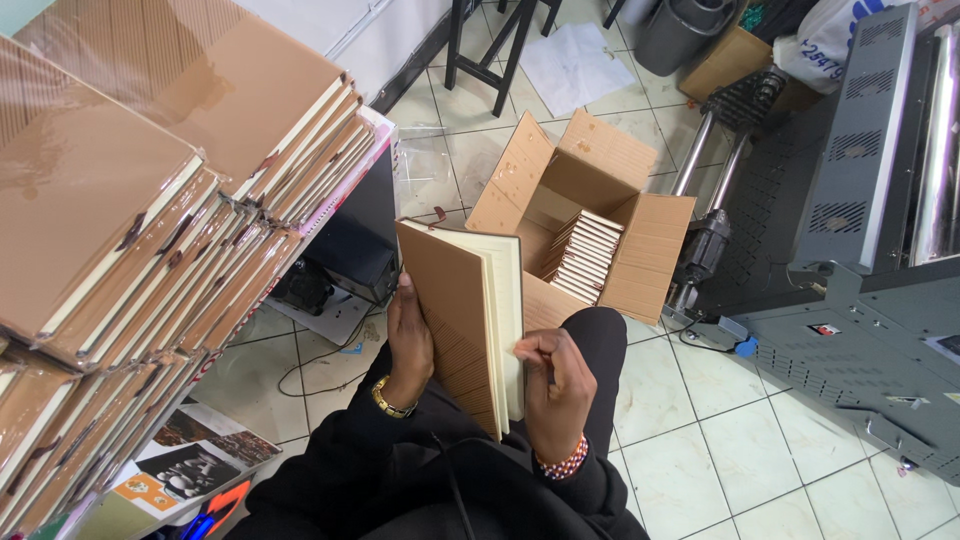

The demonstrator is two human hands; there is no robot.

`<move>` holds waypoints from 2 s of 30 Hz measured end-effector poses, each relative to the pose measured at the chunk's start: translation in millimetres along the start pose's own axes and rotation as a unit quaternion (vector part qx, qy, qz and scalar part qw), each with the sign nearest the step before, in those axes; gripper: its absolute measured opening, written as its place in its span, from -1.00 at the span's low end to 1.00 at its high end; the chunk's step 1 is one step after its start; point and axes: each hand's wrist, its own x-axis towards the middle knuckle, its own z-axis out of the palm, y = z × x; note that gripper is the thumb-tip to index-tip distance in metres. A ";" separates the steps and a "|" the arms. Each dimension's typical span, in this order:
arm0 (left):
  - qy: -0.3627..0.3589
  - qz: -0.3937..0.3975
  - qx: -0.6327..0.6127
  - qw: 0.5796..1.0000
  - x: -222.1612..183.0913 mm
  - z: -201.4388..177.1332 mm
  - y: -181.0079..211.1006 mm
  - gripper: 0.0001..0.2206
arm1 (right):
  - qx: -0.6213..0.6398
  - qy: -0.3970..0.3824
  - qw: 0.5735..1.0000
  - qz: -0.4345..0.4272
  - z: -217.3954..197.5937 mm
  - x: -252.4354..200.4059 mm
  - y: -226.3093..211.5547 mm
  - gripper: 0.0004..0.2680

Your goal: The person unboxes a brown notebook, removes its plastic film by hand, opens it to flip through the pages, and then places it into another cardboard box containing similar notebooks.

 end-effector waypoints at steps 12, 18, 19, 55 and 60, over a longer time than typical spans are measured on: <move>0.093 -0.067 0.017 0.993 20.9 -17.0 -15.9 -0.48 | 0.176 0.103 0.973 0.109 -29.7 -18.5 48.9 -0.87; 0.075 -0.109 -0.003 0.991 20.8 -10.8 -10.5 -0.48 | -0.029 0.227 0.963 0.146 -102.6 -26.8 108.5 -0.92; 0.071 -0.122 -0.006 0.990 20.6 -8.9 -11.3 -0.47 | -0.080 0.250 0.953 0.153 -116.1 -31.5 119.9 -0.88; -0.299 -0.390 0.003 0.871 30.4 -3.7 -72.9 -0.60 | -0.066 -0.189 0.972 -0.124 -49.9 -9.9 108.0 -0.80; -0.330 -0.281 0.137 0.891 39.2 0.0 -69.5 -0.56 | 0.112 -0.178 0.977 0.038 -19.2 -62.0 234.9 -0.82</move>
